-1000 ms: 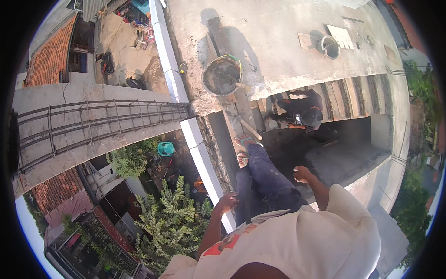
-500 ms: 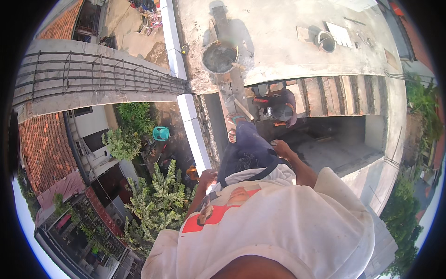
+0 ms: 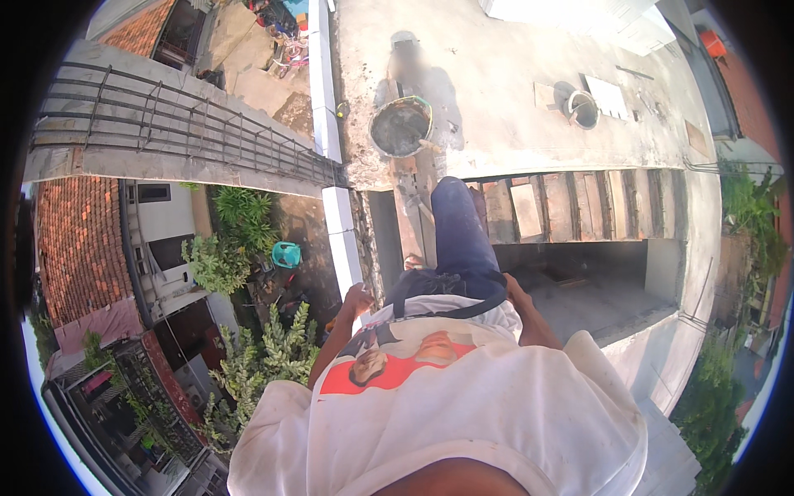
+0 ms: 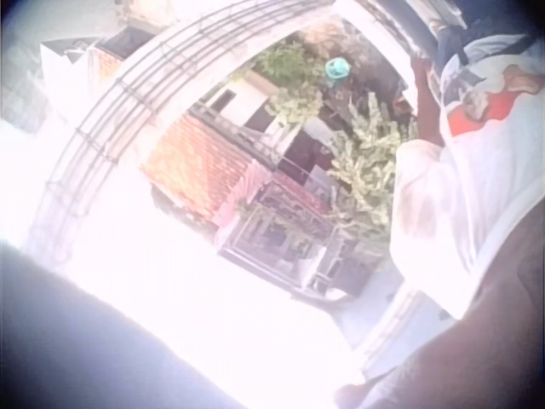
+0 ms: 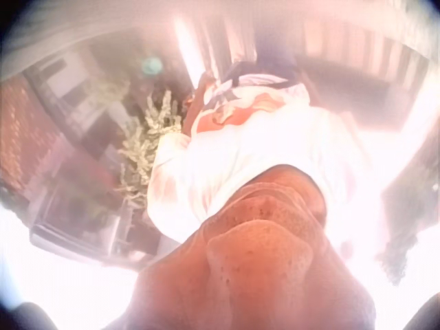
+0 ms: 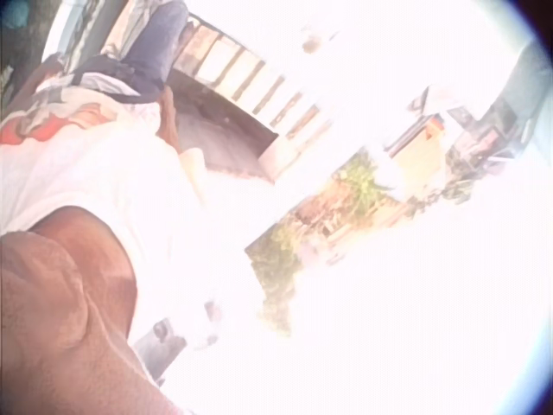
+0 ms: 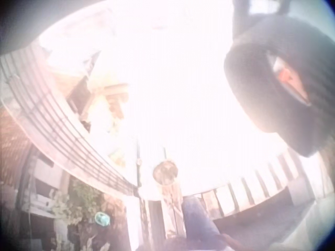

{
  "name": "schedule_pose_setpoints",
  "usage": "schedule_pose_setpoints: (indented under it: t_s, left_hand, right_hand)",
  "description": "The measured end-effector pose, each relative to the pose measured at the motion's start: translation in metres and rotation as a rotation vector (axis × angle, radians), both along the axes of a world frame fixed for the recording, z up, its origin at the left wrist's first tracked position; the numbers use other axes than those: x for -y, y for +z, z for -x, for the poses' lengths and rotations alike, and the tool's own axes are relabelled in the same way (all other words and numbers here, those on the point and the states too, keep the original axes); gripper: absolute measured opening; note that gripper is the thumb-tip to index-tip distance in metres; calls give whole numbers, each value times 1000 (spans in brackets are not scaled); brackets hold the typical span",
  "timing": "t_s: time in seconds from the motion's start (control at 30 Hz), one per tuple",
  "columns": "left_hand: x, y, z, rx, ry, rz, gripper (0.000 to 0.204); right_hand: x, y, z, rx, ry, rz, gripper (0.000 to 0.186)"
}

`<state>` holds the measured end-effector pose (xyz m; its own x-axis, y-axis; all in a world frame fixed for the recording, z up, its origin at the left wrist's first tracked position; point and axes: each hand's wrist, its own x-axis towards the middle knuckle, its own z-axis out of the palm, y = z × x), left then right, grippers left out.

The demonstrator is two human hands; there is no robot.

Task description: The person measures a section of a rooftop ledge using a tape measure. They then apply mortar to the back of a white rectangular tile using a trowel and place it onto the ledge. The person uses a hammer to tap the tile into position and adjusts a guide string. They repeat the process with a smaller tile, applying mortar and securing it with the hammer.

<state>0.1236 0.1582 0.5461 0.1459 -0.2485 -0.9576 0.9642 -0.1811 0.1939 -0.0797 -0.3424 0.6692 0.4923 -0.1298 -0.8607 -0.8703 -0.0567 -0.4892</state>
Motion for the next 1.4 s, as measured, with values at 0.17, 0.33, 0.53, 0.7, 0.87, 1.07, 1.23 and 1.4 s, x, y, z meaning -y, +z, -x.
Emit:
schedule_pose_setpoints:
  t_s: [0.17,0.33,0.53,0.7,0.87,1.07,1.23,1.4]
  left_hand:
    - [29,15,-30,11,-152,145,30]
    - [43,-62,-66,543,-537,230,16]
    - [200,-56,-187,134,-222,-415,24]
    - [331,-132,-285,691,-705,-437,56]
    - [536,-41,-472,715,-574,-182,57]
    - [621,-19,-606,962,-477,-135,50]
    - [610,-16,-648,827,-629,-362,40]
    - [540,-83,-645,552,-1016,-348,35]
  right_hand:
    - [39,-4,-41,-2,104,74,36]
    - [96,-24,-100,26,182,137,40]
    - [234,-68,-202,-20,245,206,47]
    - [397,-74,-336,-221,303,251,53]
    - [531,-69,-404,-76,234,488,67]
    - [592,-93,-472,34,231,480,67]
    - [592,-136,-554,101,71,215,69]
    - [589,-105,-701,139,300,235,66]
